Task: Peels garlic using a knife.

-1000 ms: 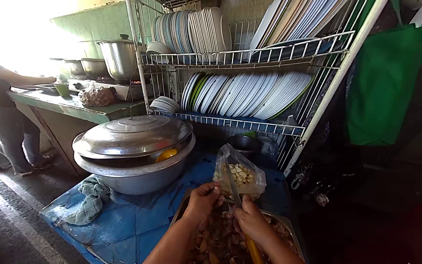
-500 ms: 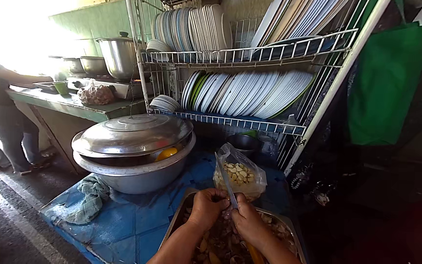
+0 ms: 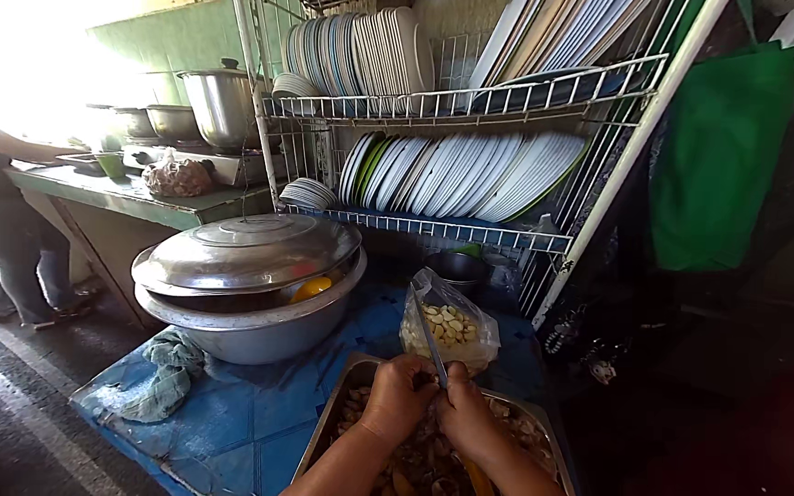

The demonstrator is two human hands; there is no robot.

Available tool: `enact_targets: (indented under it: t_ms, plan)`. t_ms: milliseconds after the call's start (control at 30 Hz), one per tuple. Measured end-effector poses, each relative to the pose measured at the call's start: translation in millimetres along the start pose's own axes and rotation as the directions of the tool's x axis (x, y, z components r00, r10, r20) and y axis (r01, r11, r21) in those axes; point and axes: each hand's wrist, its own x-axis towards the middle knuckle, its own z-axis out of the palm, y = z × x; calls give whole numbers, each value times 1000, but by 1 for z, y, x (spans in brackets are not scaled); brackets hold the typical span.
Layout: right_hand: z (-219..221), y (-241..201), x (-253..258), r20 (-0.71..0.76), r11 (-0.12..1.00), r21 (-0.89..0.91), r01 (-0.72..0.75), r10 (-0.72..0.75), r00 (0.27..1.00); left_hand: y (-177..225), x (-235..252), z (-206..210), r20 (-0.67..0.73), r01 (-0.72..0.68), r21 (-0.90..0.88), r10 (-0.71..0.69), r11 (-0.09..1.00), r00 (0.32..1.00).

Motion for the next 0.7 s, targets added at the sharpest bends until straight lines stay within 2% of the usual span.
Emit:
enact_targets:
  t_ms: [133, 267, 400, 567, 700]
  plan:
    - [-1, -1, -2, -48, 998, 66, -6, 9, 999, 2, 0, -3, 19, 19, -108, -17, 994, 1000]
    - [-3, 0, 0, -37, 982, 182, -50, 58, 998, -3, 0, -4, 60, -79, -140, 88, 987, 994]
    - [-5, 0, -1, -9, 899, 421, -119, 136, 991, -5, 2, -7, 59, -82, -226, 98, 971, 993]
    - [-5, 2, 0, -16, 760, 634, -140, 194, 981, -2, 5, -11, -43, 39, -420, -63, 907, 997]
    - [-6, 6, 2, 2, 743, 650, -158, 206, 979, 1, 7, -17, -20, 188, -601, -250, 777, 968]
